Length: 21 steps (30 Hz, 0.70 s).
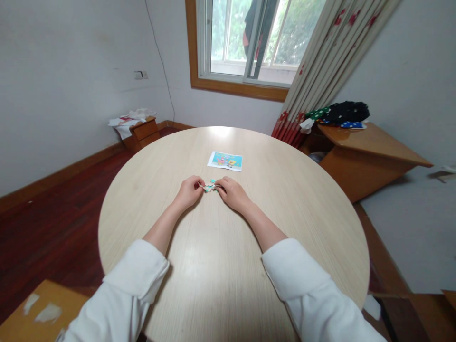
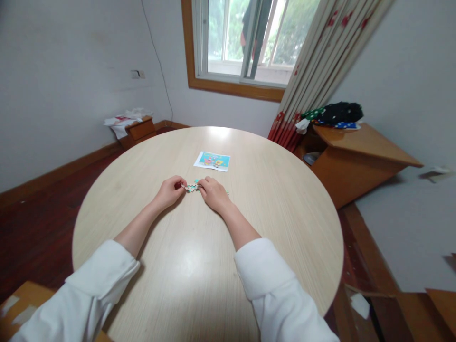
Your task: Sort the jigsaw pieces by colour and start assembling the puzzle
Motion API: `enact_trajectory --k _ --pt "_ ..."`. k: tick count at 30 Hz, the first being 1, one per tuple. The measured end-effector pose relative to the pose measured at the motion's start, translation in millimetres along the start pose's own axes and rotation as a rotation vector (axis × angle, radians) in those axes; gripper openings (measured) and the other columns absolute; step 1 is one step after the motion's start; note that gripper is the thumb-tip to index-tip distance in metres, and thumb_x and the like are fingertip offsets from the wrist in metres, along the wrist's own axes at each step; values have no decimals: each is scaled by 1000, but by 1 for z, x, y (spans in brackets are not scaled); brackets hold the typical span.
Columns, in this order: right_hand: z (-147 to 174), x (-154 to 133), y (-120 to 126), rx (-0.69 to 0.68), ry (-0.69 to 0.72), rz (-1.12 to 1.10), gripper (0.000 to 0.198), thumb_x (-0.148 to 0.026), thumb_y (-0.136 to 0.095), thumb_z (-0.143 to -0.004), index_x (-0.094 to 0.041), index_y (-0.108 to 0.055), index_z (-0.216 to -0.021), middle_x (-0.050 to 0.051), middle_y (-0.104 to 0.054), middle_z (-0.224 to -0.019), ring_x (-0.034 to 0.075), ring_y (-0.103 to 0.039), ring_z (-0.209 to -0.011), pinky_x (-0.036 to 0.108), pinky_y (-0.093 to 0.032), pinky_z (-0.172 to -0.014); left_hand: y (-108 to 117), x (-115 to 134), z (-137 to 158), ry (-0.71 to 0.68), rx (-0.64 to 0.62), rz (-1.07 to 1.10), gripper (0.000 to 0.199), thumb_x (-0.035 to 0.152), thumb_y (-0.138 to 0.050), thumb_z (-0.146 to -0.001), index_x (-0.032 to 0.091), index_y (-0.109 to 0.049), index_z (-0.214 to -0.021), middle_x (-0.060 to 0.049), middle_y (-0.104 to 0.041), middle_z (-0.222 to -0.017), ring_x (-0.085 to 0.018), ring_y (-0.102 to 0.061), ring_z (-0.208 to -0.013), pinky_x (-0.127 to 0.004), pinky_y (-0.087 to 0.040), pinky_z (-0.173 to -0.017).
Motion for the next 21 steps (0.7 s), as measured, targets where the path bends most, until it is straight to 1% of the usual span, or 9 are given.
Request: enact_trajectory --k 4,6,9,11,14,17,19,21 --pt "-1 5 9 68 -41 -55 19 -19 -42 -91 -17 -59 -101 7 -64 -99 16 -57 -91 26 -40 -79 5 -2 -2 56 56 85 11 9 -49 -60 16 -56 -62 3 -52 -58 -11 -48 -58 -24 -38 -58" --pt "-3 6 15 91 -82 -66 20 -23 -41 -92 -17 -59 -99 6 -66 -94 16 -58 -86 25 -40 -76 8 -3 -3 72 79 117 11 10 -48 -59 16 -56 -63 3 -53 -58 -11 -48 -58 -23 -38 -57" --pt "-7 6 24 91 -128 -41 22 -28 -42 -92 -16 -61 -89 6 -66 -83 15 -58 -76 24 -38 -70 9 -3 -3 81 102 148 9 12 -48 -60 16 -56 -63 2 -55 -60 -11 -50 -58 -24 -38 -58" --pt "-11 3 29 71 -131 -23 25 -28 -44 -91 -15 -62 -81 6 -66 -79 15 -57 -74 24 -37 -68 10 -3 -3 81 106 157 8 13 -49 -60 16 -55 -63 2 -56 -61 -12 -50 -59 -24 -39 -58" --pt "-16 3 37 17 -138 -5 25 -24 -44 -90 -13 -63 -78 7 -66 -78 15 -57 -73 24 -38 -68 9 -4 -3 84 99 155 6 13 -50 -60 16 -55 -63 2 -56 -61 -12 -51 -59 -25 -40 -59" --pt "-18 2 43 -58 -125 19 23 -17 -44 -89 -13 -65 -84 8 -69 -85 15 -59 -80 24 -40 -72 9 -4 -3 84 98 145 6 13 -50 -60 16 -55 -63 2 -55 -61 -12 -51 -60 -25 -40 -59" --pt "-16 4 45 -150 -116 26 23 -15 -44 -88 -13 -67 -89 8 -69 -93 17 -61 -87 25 -41 -78 10 -3 -3 82 103 140 6 13 -50 -60 16 -55 -63 1 -56 -62 -12 -51 -60 -25 -40 -60" --pt "-12 7 44 -271 -123 35 23 -16 -46 -87 -15 -67 -96 8 -69 -101 18 -61 -93 27 -42 -82 11 -4 -2 86 106 138 6 13 -51 -60 16 -55 -64 2 -56 -62 -12 -51 -60 -25 -40 -60"
Point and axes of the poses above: each hand's wrist, its own z-axis away from the middle knuckle, its own y-axis out of the back of the hand, x = y × z, the point moved 8 cm from there along -z, towards the middle knuckle
